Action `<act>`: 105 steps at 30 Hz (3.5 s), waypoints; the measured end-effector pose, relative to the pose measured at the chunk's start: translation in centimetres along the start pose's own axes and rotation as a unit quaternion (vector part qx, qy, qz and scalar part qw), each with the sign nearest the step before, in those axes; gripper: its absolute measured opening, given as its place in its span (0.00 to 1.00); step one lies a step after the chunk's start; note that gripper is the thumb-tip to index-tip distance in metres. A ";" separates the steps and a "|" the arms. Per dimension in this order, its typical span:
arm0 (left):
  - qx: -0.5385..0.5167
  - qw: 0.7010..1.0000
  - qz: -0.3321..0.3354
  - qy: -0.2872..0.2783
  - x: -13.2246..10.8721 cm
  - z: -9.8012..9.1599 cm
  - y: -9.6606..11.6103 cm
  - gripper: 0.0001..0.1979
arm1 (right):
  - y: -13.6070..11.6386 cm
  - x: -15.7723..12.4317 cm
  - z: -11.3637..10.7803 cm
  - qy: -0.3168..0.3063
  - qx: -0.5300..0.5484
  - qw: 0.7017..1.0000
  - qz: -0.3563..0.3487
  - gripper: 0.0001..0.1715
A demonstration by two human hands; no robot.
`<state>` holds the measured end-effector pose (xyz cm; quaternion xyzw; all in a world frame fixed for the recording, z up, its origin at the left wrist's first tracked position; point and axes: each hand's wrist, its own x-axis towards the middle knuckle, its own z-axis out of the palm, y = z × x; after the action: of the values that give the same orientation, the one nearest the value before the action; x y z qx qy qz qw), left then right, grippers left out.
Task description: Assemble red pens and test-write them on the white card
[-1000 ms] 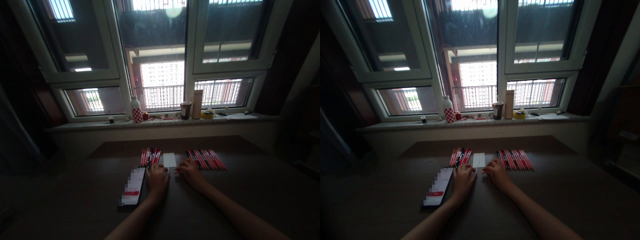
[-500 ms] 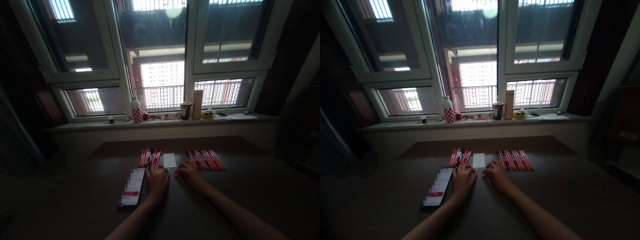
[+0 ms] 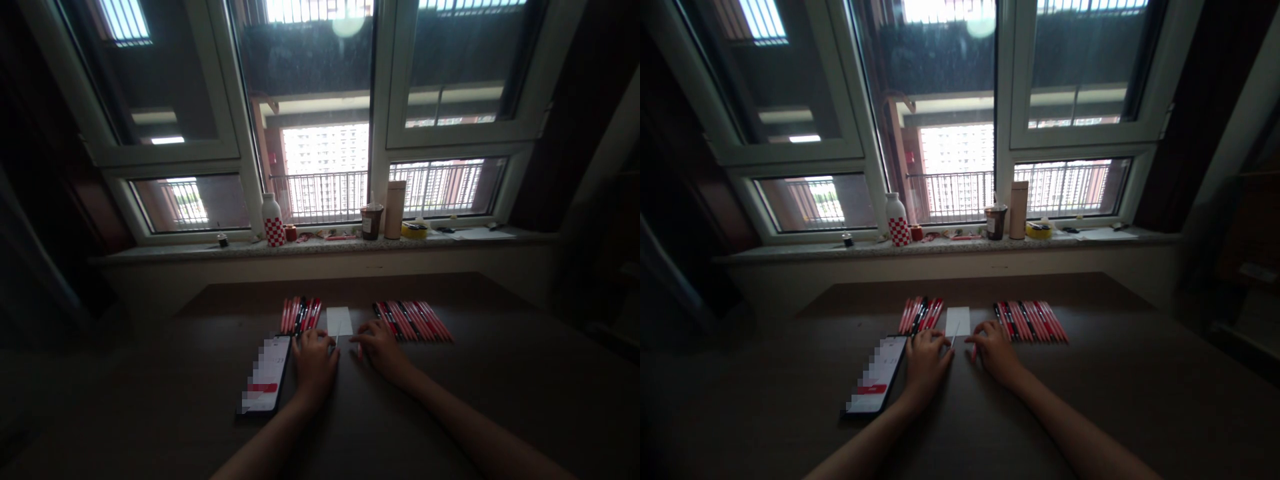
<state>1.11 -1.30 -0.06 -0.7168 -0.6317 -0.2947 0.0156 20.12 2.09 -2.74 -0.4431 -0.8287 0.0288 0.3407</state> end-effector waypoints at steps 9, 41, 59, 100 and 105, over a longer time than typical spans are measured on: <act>-0.003 1.000 0.001 -0.005 0.0 -0.1 0.1 0.05 | -0.6 0.0 -0.6 -0.023 -0.014 0.999 0.028 0.18; 0.013 1.000 0.022 -0.002 0.0 0.1 0.2 0.05 | 0.0 0.0 -0.2 -0.015 -0.013 1.000 0.025 0.19; 0.010 0.999 0.032 0.018 0.2 0.1 0.2 0.05 | 0.3 0.0 0.0 -0.012 -0.009 1.000 0.022 0.18; -0.045 0.998 0.040 0.014 0.3 0.2 0.4 0.08 | -0.4 0.1 -0.7 0.037 0.007 0.999 -0.004 0.08; -0.017 1.000 0.010 0.015 0.2 0.4 0.3 0.09 | -0.5 0.1 -0.8 0.051 0.000 0.999 0.008 0.07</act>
<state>1.56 -0.99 -0.17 -0.7187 -0.6188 -0.3166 0.0158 20.20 1.68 -1.87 -0.4506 -0.8069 0.0087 0.3818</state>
